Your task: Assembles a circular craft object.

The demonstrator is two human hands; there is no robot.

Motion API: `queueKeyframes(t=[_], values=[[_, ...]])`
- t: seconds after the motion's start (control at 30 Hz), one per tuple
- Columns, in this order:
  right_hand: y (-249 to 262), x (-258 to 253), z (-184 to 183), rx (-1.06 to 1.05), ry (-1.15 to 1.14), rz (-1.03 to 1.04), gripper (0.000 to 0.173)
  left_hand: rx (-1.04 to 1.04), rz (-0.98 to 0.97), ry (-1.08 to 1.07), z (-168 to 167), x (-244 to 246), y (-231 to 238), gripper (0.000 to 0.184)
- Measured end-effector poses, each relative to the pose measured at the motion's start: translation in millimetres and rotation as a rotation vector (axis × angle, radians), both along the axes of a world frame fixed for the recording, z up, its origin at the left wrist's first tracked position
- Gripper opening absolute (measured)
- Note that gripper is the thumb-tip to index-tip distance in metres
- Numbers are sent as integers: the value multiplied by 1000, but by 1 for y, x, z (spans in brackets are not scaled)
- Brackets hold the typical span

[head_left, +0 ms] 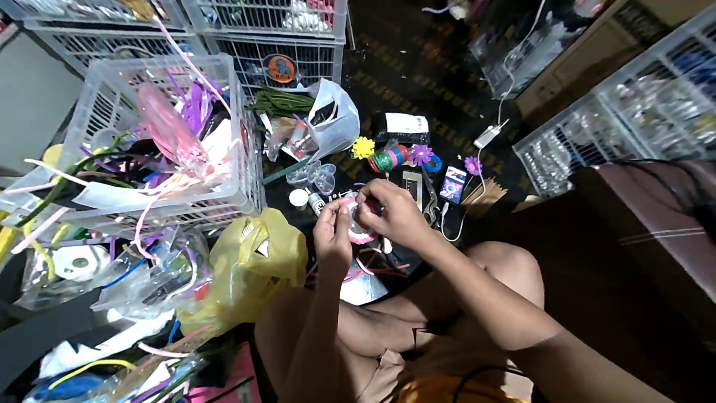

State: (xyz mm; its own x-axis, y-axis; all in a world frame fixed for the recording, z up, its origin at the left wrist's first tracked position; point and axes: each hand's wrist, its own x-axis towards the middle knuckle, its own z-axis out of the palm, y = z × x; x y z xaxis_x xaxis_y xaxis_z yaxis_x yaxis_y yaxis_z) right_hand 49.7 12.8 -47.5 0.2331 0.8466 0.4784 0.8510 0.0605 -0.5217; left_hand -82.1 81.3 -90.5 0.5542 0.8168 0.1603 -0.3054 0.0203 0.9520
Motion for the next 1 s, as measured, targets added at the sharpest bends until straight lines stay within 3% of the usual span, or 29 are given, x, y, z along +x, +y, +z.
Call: queueKeyframes(t=[0.43, 0.67, 0.73, 0.83, 0.9, 1.0], values=[[-2, -3, 4, 10, -1, -7, 10, 37, -8, -11, 1, 0, -2, 25], [1, 3, 2, 1, -301, 38, 14, 26, 1, 28, -3, 4, -1, 25], [-3, 5, 2, -11, -166, 61, 21, -43, 8, -7, -6, 6, 1, 26], [-13, 8, 6, -95, 379, 41, 34, -173, 6, -63, -4, 6, 0, 28], [-19, 12, 3, -119, 663, 3, 35, -256, 23, -90, -3, 8, 0, 28], [-25, 11, -6, -157, 903, -8, 31, -340, 45, -111, -3, 10, 1, 29]])
